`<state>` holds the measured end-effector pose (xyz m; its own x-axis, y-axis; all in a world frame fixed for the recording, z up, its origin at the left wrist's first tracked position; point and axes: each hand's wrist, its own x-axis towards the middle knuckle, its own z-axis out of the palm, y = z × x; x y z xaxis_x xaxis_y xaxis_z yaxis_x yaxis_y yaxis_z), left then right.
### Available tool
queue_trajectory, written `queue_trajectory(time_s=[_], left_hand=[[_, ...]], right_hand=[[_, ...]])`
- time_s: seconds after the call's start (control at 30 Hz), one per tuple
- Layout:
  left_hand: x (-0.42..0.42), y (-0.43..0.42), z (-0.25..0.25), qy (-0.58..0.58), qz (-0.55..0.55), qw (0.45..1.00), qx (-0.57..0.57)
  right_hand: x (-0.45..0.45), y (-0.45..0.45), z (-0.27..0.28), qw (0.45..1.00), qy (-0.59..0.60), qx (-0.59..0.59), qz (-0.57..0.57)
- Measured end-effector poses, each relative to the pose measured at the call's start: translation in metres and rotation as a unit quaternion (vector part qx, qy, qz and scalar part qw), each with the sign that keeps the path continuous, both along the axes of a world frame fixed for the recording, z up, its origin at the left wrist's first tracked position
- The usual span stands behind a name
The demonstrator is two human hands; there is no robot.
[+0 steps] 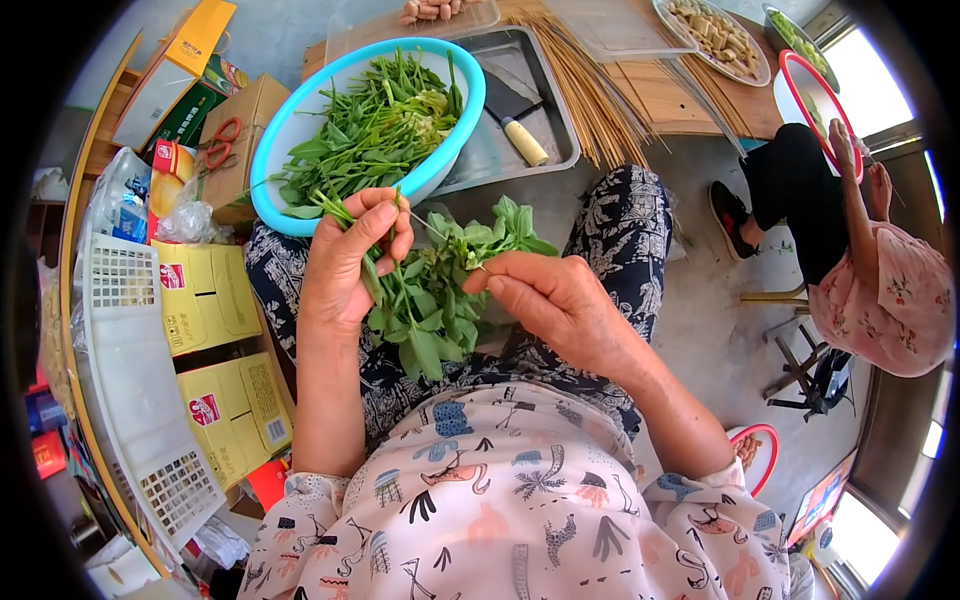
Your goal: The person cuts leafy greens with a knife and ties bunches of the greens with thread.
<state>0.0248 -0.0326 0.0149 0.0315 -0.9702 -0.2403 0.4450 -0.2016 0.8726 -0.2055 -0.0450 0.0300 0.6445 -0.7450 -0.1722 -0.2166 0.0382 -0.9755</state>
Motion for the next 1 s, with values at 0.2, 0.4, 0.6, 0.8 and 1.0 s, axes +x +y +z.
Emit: queue_trajectory(time_s=[0.2, 0.4, 0.6, 0.8, 1.0], left_hand=[[0.004, 0.000, -0.001, -0.015, -0.017, 1.000, -0.019], [0.005, 0.001, -0.001, -0.031, -0.027, 0.999, -0.020], [0.007, 0.001, -0.001, -0.035, -0.039, 0.998, -0.021], [0.006, 0.003, 0.001, -0.050, -0.038, 0.998, -0.011], [-0.008, 0.007, 0.004, -0.054, -0.061, 0.996, 0.034]], right_hand=[[-0.002, -0.001, 0.001, 0.999, 0.002, 0.048, 0.011], [-0.002, 0.000, 0.001, 0.998, -0.016, 0.061, 0.010], [-0.002, 0.001, -0.003, 0.992, -0.055, 0.114, 0.011], [0.000, 0.004, -0.005, 0.979, -0.110, 0.169, 0.002], [0.004, 0.002, -0.005, 0.959, -0.153, 0.237, 0.002]])
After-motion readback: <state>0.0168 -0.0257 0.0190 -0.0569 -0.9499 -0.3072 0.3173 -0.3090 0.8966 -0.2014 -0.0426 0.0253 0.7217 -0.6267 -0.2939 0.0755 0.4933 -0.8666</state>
